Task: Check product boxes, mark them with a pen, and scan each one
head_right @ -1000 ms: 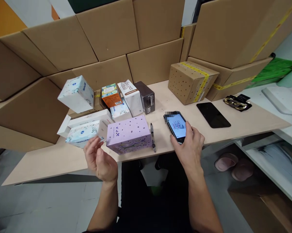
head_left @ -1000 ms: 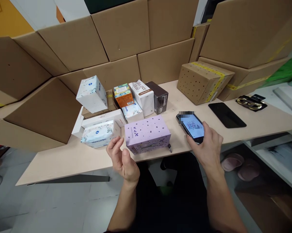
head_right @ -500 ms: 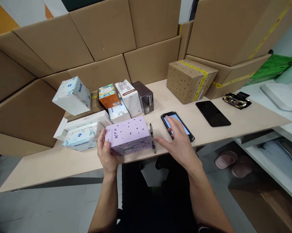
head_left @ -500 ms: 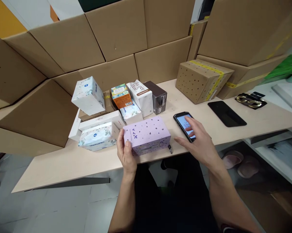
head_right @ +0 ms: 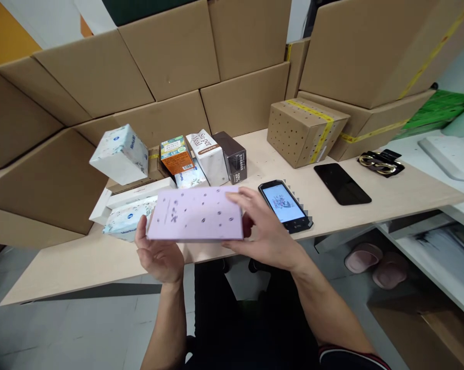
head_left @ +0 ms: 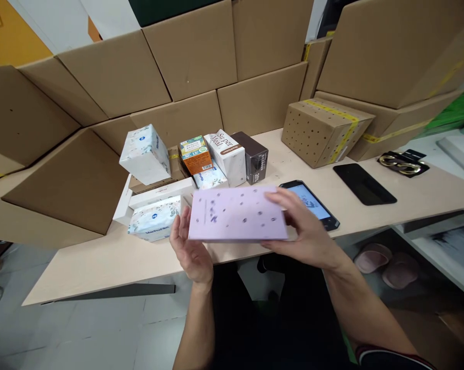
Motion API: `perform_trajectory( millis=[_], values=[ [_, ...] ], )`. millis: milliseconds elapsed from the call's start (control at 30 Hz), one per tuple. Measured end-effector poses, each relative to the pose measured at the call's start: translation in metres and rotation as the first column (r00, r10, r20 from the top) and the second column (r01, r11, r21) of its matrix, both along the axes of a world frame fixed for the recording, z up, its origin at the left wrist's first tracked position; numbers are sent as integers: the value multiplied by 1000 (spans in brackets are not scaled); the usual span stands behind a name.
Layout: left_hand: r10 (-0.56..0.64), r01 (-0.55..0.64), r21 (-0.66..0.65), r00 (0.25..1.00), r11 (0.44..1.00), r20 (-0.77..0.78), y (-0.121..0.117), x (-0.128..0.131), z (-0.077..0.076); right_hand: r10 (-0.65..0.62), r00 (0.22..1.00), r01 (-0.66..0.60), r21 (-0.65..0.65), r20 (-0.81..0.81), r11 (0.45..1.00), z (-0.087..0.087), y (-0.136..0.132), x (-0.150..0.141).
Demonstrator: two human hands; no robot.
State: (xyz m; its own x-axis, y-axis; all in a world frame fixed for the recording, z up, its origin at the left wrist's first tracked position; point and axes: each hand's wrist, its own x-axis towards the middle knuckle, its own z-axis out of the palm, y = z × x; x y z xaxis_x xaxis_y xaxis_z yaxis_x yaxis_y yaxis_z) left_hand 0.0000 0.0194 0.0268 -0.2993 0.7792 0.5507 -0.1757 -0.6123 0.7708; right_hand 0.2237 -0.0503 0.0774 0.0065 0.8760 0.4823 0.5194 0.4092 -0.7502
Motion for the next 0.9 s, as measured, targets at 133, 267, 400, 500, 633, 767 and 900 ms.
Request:
perform_trajectory(
  millis=[133,267,400,500,633,767,900],
  values=[
    [-44,33,-79,990,996,-135,1,1,-5,-309,920,375,302,-242,877,16,-5,20],
    [-94,-9,-211,877,977,-471,1,6,-16,-501,811,583,361,-301,728,21,29,56],
    [-96,0,-116,556,993,-826,0,14,-21,-702,678,734,266,-218,625,14,75,87],
    [-17,21,-9,398,1000,-917,0,17,-21,-781,624,773,176,-33,610,6,104,101],
    [19,12,26,401,1000,-916,1,16,-23,-773,624,779,-17,114,627,-3,135,110],
    [22,24,36,426,999,-904,3,14,-26,-765,633,774,-127,120,620,-17,154,120],
    [16,27,30,420,999,-908,4,14,-27,-727,685,728,-87,47,680,-25,153,123]
  ],
)
